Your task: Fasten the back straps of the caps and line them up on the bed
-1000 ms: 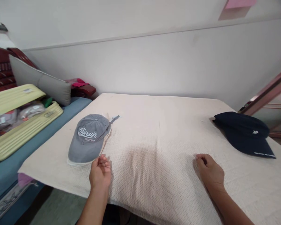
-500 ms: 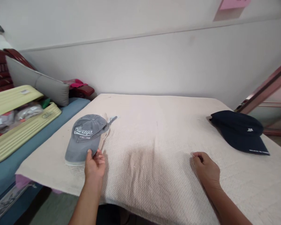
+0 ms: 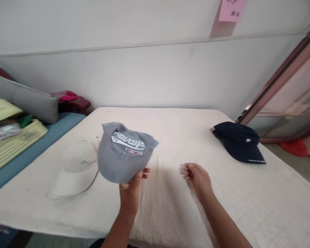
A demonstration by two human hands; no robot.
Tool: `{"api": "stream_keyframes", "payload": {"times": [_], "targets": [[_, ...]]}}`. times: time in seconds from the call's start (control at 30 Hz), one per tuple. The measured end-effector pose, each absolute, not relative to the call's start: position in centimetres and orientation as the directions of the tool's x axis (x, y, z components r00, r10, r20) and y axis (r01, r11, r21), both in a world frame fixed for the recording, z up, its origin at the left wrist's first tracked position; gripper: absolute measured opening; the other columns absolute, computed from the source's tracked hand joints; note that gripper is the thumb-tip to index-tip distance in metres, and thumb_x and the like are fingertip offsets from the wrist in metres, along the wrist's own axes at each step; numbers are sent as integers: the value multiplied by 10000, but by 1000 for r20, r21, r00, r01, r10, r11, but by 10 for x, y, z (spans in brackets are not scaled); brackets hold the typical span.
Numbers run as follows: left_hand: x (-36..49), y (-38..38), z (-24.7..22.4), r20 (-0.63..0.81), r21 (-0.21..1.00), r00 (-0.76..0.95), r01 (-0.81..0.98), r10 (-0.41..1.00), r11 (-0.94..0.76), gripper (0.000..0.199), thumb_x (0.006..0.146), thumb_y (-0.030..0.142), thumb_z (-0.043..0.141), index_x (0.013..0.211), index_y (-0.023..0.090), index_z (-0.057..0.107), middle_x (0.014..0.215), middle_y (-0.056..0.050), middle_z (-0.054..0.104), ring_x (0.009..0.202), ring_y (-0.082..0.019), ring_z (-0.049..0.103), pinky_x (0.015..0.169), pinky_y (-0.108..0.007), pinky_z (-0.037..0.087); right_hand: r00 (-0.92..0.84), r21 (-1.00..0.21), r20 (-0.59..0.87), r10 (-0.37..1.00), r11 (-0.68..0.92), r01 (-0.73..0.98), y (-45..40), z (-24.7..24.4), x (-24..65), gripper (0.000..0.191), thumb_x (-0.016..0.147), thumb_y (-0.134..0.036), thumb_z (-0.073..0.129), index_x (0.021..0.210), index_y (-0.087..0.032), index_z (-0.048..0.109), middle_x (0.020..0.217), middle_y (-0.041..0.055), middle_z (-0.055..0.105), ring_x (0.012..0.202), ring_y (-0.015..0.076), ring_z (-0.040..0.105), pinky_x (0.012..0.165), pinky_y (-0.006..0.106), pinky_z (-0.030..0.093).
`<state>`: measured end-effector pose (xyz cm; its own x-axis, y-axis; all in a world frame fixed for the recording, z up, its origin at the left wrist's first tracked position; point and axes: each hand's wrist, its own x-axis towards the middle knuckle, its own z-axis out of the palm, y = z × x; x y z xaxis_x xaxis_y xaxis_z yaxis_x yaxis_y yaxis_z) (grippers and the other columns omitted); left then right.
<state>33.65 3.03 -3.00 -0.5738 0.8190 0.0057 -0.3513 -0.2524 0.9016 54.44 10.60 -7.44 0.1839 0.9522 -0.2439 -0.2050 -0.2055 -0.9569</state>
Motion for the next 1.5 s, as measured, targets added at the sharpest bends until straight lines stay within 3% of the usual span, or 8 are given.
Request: {"api": "stream_keyframes", "payload": {"times": [0.13, 0.37, 0.57, 0.7, 0.83, 0.97, 1.2, 1.5], "targets": [[378, 13, -41, -44, 973, -318, -230, 947, -32, 97, 732, 244, 707, 766, 165, 751, 796, -103, 744, 764, -244, 662, 738, -342, 507, -340, -737, -170, 925, -348, -579, 88, -37, 521, 506, 807, -640, 505, 880, -169, 675, 895, 101, 713, 872, 231, 646, 813, 369, 461], [387, -6, -58, -256, 934, 218, -197, 942, 299, 184, 618, 191, 806, 795, 171, 762, 788, -101, 737, 904, -285, 649, 882, -379, 470, -268, -572, -238, 934, -358, -738, 88, -27, 563, 249, 750, -263, 672, 988, -191, 660, 870, 42, 743, 875, 243, 683, 843, 410, 498], [367, 20, -39, -544, 560, 198, -638, 815, 528, 242, 675, 308, 734, 862, 153, 726, 735, -110, 732, 902, -334, 674, 762, -434, 530, -340, -606, -164, 926, -366, -706, 68, -25, 580, 287, 696, -209, 723, 974, -183, 656, 894, 53, 734, 822, 233, 696, 820, 384, 521], [357, 32, -31, -568, 424, 154, -787, 808, 448, 374, 742, 495, 623, 878, 155, 699, 719, -123, 715, 887, -347, 683, 740, -466, 544, -597, -678, -146, 789, -519, -520, 49, -33, 574, 378, 681, -211, 760, 1038, -165, 644, 884, 64, 720, 749, 202, 690, 751, 343, 530], [350, 32, -33, -685, 441, 20, -783, 728, 438, 107, 743, 207, 613, 809, 169, 688, 622, -84, 687, 786, -304, 697, 686, -415, 557, -781, -726, -90, 618, -577, -373, 45, -39, 572, 471, 677, -298, 779, 1099, -147, 632, 953, 87, 697, 838, 200, 669, 804, 329, 499], [350, 26, -34, -586, 601, -63, -702, 808, 381, 123, 670, 134, 687, 788, 163, 700, 597, -46, 678, 711, -276, 682, 609, -357, 552, -629, -711, -34, 776, -461, -530, 56, -37, 574, 418, 778, -474, 655, 1071, -176, 653, 1034, 100, 676, 974, 232, 622, 900, 372, 446], [353, 19, -25, -483, 749, 162, -432, 860, 502, 243, 532, 51, 759, 732, 182, 714, 575, -35, 673, 499, -219, 602, 425, -318, 484, -419, -692, -146, 896, -395, -605, 64, -33, 574, 151, 706, -193, 687, 856, -201, 673, 741, 14, 666, 646, 157, 592, 661, 288, 475], [357, 53, -43, -490, 679, -123, -675, 863, 289, 380, 524, -1, 571, 850, 138, 709, 650, -45, 700, 548, -210, 649, 533, -305, 523, -442, -811, -210, 872, -407, -419, 61, -33, 572, 128, 727, -266, 690, 831, -197, 660, 737, 10, 646, 638, 149, 574, 619, 276, 447]]}}
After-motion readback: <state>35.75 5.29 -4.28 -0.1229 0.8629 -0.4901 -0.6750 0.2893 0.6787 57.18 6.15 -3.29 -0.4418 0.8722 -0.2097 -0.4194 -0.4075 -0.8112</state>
